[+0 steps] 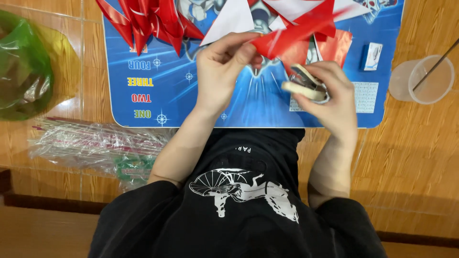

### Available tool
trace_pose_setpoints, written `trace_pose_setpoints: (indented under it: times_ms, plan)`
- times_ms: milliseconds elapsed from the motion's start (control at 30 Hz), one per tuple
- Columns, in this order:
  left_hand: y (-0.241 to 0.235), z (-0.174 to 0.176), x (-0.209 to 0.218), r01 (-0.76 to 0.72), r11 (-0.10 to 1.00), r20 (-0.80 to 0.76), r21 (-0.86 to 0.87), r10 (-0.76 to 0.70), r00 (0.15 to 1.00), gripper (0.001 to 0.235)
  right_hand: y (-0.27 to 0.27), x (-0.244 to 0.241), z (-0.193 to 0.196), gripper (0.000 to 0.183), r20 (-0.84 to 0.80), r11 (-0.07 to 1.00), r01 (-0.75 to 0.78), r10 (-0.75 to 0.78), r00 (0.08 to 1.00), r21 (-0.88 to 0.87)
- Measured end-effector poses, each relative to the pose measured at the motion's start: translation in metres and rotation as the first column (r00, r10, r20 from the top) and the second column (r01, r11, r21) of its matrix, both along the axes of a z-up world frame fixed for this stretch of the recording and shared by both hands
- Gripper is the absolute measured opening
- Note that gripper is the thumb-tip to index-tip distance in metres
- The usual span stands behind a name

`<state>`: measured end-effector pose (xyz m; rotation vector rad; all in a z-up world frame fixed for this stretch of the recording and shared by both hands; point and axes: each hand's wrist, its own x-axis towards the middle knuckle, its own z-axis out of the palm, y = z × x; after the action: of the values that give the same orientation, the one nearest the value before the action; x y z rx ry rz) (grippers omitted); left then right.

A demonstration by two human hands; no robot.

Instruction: The person folds and staples red and white paper into decorative star-shaped components.

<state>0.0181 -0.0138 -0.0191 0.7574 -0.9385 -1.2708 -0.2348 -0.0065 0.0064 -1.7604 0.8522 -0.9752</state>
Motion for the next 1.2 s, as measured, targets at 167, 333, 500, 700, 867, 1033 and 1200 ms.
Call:
trace_pose_setpoints:
  times_ms: [167, 333, 500, 700, 867, 1033, 1200]
  plan:
    - [-0.006, -0.031, 0.0, 0.094, 0.989, -0.437, 0.114, -0.035, 0.899, 0.035, 0.007, -0.006, -0.028, 0.048, -0.597, 0.887, 0.203, -0.434, 0.674, -0.415]
    - [-0.006, -0.033, -0.013, 0.092, 0.986, -0.501, 0.136, -0.012, 0.866, 0.036, 0.008, 0.021, 0.007, 0.053, -0.581, 0.833, 0.164, -0.496, 0.645, -0.529]
    - [0.004, -0.033, -0.036, -0.011, 0.978, -0.313, 0.21, 0.078, 0.947, 0.029, 0.006, 0.032, -0.002, 0.036, 0.091, 0.917, 0.388, -0.396, 0.914, 0.094]
    - [0.009, -0.01, -0.032, 0.091, 0.996, -0.013, 0.02, -0.091, 0.996, 0.02, -0.016, 0.035, -0.004, 0.019, 0.179, 0.852, 0.453, -0.504, 0.845, 0.264]
    - [0.004, 0.0, -0.027, 0.098, 0.995, 0.366, 0.007, -0.093, 0.926, 0.034, -0.029, 0.043, 0.022, 0.014, -0.118, 0.973, 0.222, -0.213, 0.97, 0.064]
    - [0.003, -0.009, -0.036, 0.093, 0.987, 0.236, 0.129, -0.122, 0.964, 0.038, -0.04, 0.047, 0.019, 0.01, -0.04, 0.913, 0.321, -0.322, 0.946, 0.252]
    - [0.006, -0.012, -0.037, 0.108, 0.988, 0.246, 0.113, -0.133, 0.96, 0.03, -0.043, 0.048, 0.023, 0.012, 0.039, 0.95, 0.279, -0.286, 0.957, 0.138]
